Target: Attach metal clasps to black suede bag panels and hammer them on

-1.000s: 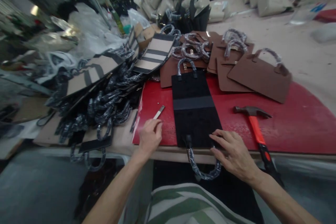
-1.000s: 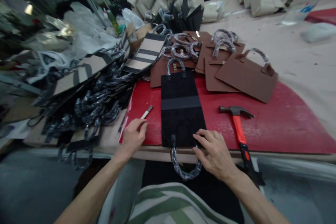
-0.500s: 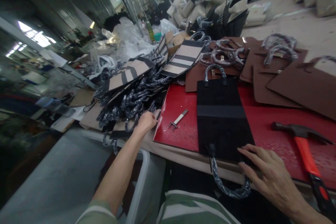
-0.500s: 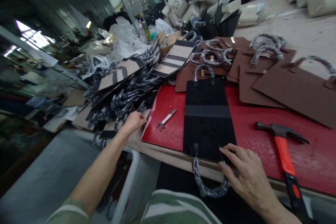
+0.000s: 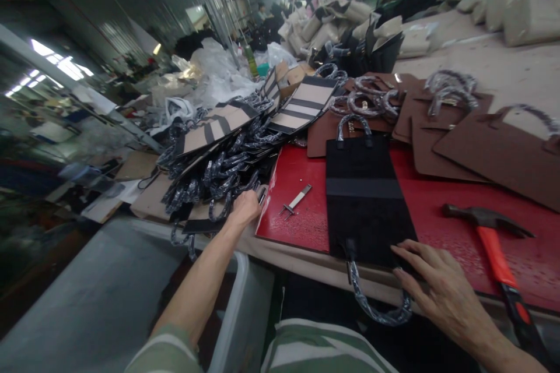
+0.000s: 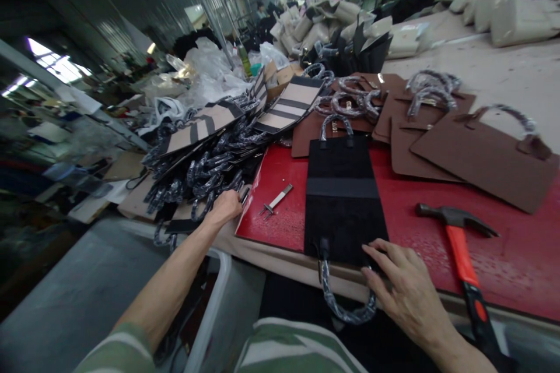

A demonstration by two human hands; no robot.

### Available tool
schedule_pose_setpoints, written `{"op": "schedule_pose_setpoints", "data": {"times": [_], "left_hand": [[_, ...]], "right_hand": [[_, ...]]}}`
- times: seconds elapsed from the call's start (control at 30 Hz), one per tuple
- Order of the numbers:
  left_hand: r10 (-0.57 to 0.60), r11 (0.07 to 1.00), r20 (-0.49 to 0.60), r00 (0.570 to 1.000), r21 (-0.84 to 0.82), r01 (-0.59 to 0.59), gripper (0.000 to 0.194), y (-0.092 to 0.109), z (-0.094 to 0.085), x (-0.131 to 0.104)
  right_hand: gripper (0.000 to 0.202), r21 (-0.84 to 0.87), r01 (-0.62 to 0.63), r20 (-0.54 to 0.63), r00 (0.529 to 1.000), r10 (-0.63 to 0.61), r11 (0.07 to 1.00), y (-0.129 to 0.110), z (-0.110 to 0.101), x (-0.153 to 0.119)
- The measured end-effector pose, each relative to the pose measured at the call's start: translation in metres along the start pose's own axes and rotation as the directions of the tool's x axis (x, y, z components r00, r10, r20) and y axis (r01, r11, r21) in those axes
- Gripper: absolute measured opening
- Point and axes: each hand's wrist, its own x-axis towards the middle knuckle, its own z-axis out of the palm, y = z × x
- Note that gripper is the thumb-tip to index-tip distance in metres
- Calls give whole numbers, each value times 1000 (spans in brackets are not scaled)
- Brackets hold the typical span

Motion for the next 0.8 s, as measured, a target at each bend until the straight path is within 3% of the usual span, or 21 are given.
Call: {"op": "schedule_pose_setpoints", "data": {"times": [0.17,0.3,0.47,0.6,0.63,0.7,0.77,0.8], "left_hand": [[-63,992,-36,997,-114,58,35,1,5,-2],[-102,953,-65,993,-294,79,15,-2,7,-1],[-141,776,-63,988,-627,71,9,-13,-6,-8],[-39,538,31,999,-842,47,9,-4,-16,-33],[14,439,54,998,-898,43,11,2,-16,-41],[119,128,95,988,-989,79,21,20,-12,-58],[198,-196,136,971,-965,175,30,41,-5,-72],[224,-295,157,962,-930,220,32,53,0,-78]], "right_hand": [[31,-4,18,-23,1000,-18,1000,-1,1,-1],[31,-20,35,-19,999,-35,999,0,1,-1],[30,-6,40,-12,999,-40,999,2,3,0],[29,16,-14,-3,1000,14,1000,-2,1,0],[29,22,-31,10,999,31,999,-5,0,0],[29,37,-66,42,997,64,997,-11,-4,0],[28,59,-103,73,992,98,993,-17,-8,1],[28,70,-124,92,989,117,990,-19,-9,2]]}}
